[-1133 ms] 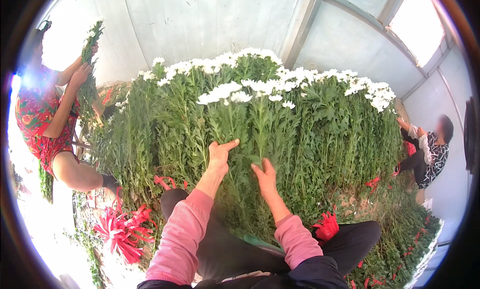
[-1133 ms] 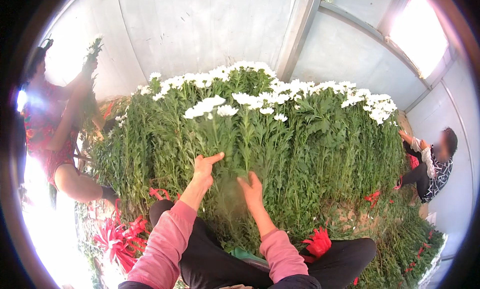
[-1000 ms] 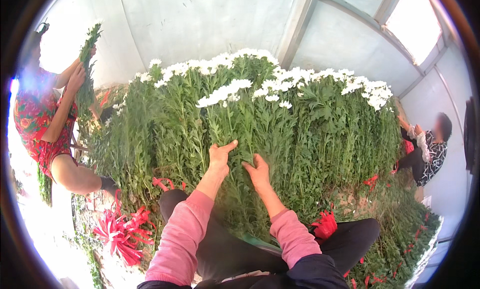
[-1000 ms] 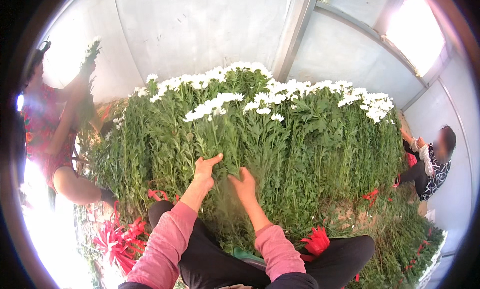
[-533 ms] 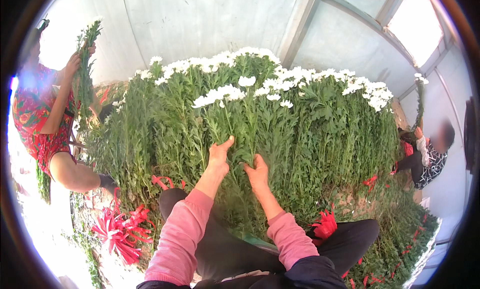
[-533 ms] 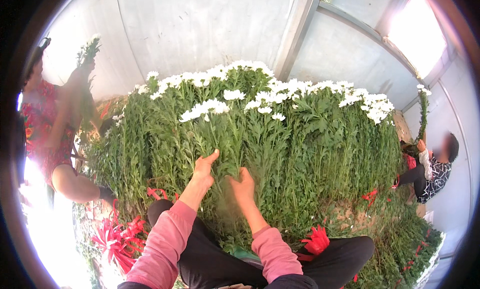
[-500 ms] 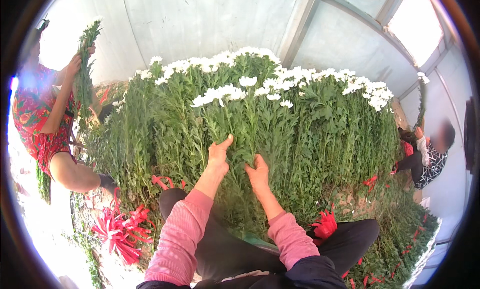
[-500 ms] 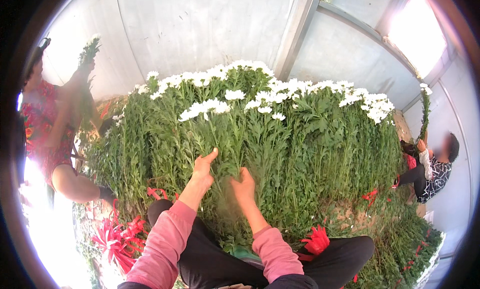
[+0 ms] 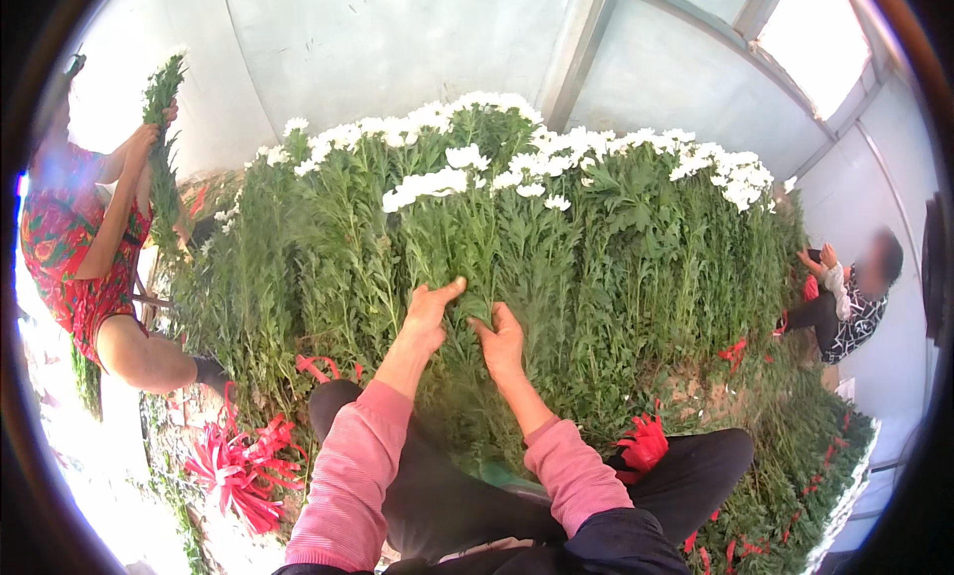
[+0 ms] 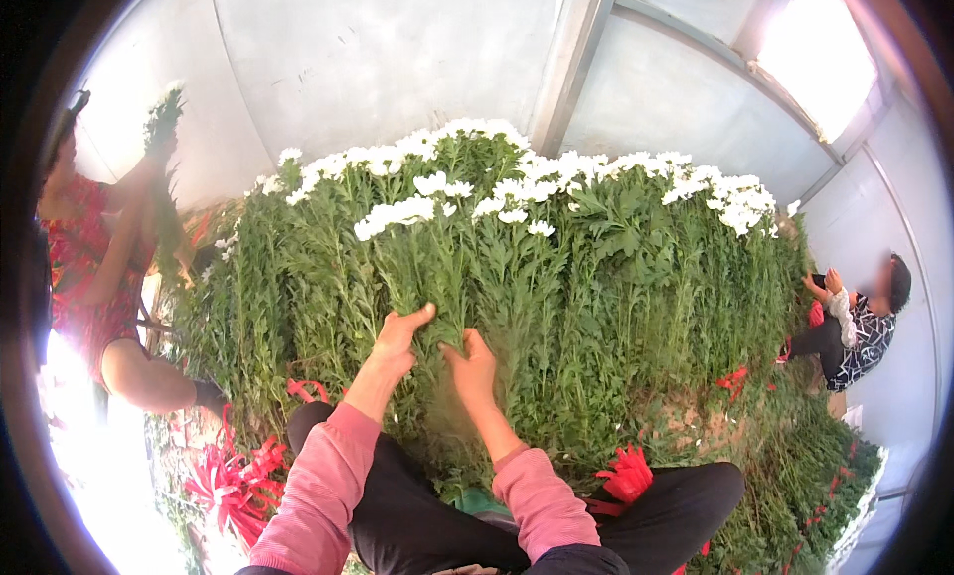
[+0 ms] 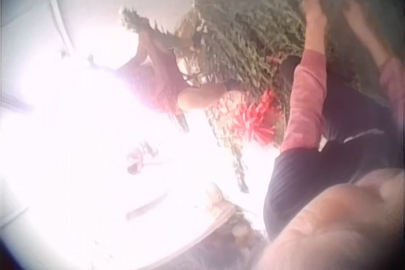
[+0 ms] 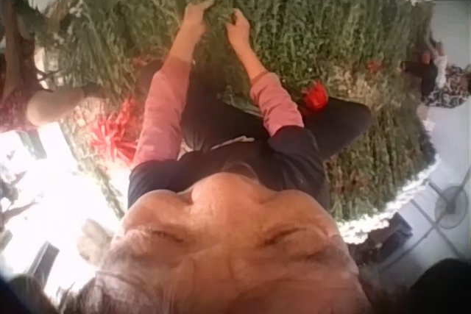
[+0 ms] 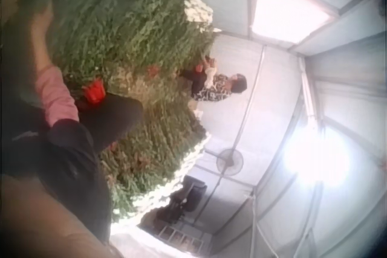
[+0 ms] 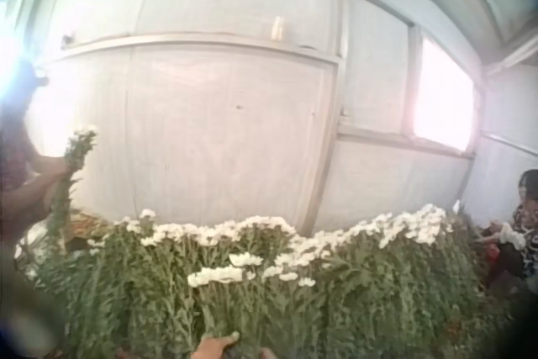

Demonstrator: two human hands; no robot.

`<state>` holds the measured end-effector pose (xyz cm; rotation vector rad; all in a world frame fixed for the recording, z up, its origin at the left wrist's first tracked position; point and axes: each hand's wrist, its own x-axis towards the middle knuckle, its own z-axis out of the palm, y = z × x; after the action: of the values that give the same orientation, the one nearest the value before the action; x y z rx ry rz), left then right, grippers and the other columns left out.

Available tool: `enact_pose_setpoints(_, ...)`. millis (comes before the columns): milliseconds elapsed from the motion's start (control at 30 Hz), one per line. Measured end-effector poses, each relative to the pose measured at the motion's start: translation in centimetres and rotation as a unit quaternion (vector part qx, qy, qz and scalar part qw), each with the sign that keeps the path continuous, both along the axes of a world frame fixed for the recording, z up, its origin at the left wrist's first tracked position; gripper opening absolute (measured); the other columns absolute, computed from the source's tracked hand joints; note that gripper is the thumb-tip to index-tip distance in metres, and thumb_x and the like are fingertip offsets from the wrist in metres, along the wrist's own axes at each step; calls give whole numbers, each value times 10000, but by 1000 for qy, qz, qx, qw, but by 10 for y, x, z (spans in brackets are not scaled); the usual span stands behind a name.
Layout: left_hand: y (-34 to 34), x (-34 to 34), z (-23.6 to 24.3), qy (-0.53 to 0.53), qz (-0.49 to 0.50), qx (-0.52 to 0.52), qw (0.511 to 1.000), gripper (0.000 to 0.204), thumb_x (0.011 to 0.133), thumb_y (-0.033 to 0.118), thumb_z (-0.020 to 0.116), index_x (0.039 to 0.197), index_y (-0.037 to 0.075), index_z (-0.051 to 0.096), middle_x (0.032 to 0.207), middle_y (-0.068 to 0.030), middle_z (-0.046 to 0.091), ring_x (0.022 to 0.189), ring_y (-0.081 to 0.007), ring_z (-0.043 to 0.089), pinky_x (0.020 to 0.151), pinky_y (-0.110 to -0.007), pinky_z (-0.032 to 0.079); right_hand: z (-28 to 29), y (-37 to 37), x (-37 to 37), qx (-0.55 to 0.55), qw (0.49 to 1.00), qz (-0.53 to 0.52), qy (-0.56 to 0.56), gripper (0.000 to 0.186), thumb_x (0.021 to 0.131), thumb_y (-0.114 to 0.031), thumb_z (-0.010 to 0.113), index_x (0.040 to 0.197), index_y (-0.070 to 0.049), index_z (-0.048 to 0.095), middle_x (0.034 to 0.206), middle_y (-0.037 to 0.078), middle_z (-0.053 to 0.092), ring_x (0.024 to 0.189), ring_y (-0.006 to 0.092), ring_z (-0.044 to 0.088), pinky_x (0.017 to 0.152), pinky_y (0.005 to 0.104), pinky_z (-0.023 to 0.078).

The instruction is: The person gathers white chrysanthemum stems from a large pile, aligns them into a bunch, and ties the stems with a red ribbon. The person repeats this process multiple times, creating several tied bouquets.

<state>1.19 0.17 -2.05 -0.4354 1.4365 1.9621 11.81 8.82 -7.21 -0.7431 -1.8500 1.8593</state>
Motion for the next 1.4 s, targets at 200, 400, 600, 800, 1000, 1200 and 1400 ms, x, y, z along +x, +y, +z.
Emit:
enact_pose_setpoints(200, -31, -26, -14, 142, 50, 28, 988, 230, 889, 43, 679, 1087, -71, 652, 979, -170, 710, 793, -294, 708, 717, -463, 604, -16, 22, 13, 70, 973, 126, -182, 322, 961, -173, 678, 1214, -7, 570, 1135, 127, 654, 1006, 193, 627, 849, 315, 498)
enact_pose_setpoints(400, -72, -19, 58, 150, 90, 63, 983, 272, 926, 100, 673, 1106, -88, 595, 949, -203, 696, 774, -326, 730, 624, -445, 619, -59, 42, 48, 382, 880, 149, -241, 439, 943, -361, 677, 1249, -63, 578, 1196, 183, 631, 1050, 352, 653, 898, 425, 549)
enact_pose_setpoints(600, -44, -14, 41, 100, 19, 55, 993, 235, 949, 106, 634, 1082, -89, 635, 986, -203, 703, 775, -332, 723, 614, -454, 596, -88, 122, 46, 418, 869, -157, -213, 312, 935, -254, 672, 1122, -19, 591, 1075, 184, 649, 980, 380, 598, 837, 472, 495)
enact_pose_setpoints(800, -33, -21, 27, 59, 25, 72, 995, 277, 966, 114, 612, 1144, -98, 605, 1010, -205, 693, 799, -344, 718, 652, -486, 595, -84, 139, 40, 262, 939, -152, -166, 256, 957, -236, 635, 1039, 4, 594, 911, 222, 654, 823, 404, 612, 750, 465, 484)
enact_pose_setpoints(1000, -24, -20, 11, 26, 41, 71, 996, 277, 971, 113, 601, 1160, -89, 594, 1039, -202, 684, 817, -342, 712, 660, -494, 592, -9, 151, 40, 234, 946, -223, -29, 172, 1010, -165, 561, 1019, 5, 587, 746, 138, 568, 652, 206, 501, 600, 365, 432)
enact_pose_setpoints(1200, -15, -21, 15, 22, 34, 84, 996, 275, 974, 127, 597, 1140, -92, 598, 988, -211, 692, 801, -334, 707, 683, -484, 597, 39, 137, 23, 386, 916, -108, -28, 157, 1008, -144, 577, 1004, 13, 593, 701, 162, 500, 584, 234, 429, 558, 353, 405)
enact_pose_setpoints(1400, -6, -25, -3, -3, 89, 102, 991, 291, 908, 112, 713, 1101, -89, 625, 1064, -176, 684, 896, -302, 676, 736, -488, 572, 33, 48, 35, 364, 930, 7, -38, 209, 999, -171, 601, 1091, 8, 660, 833, 153, 675, 665, 269, 635, 613, 360, 536)
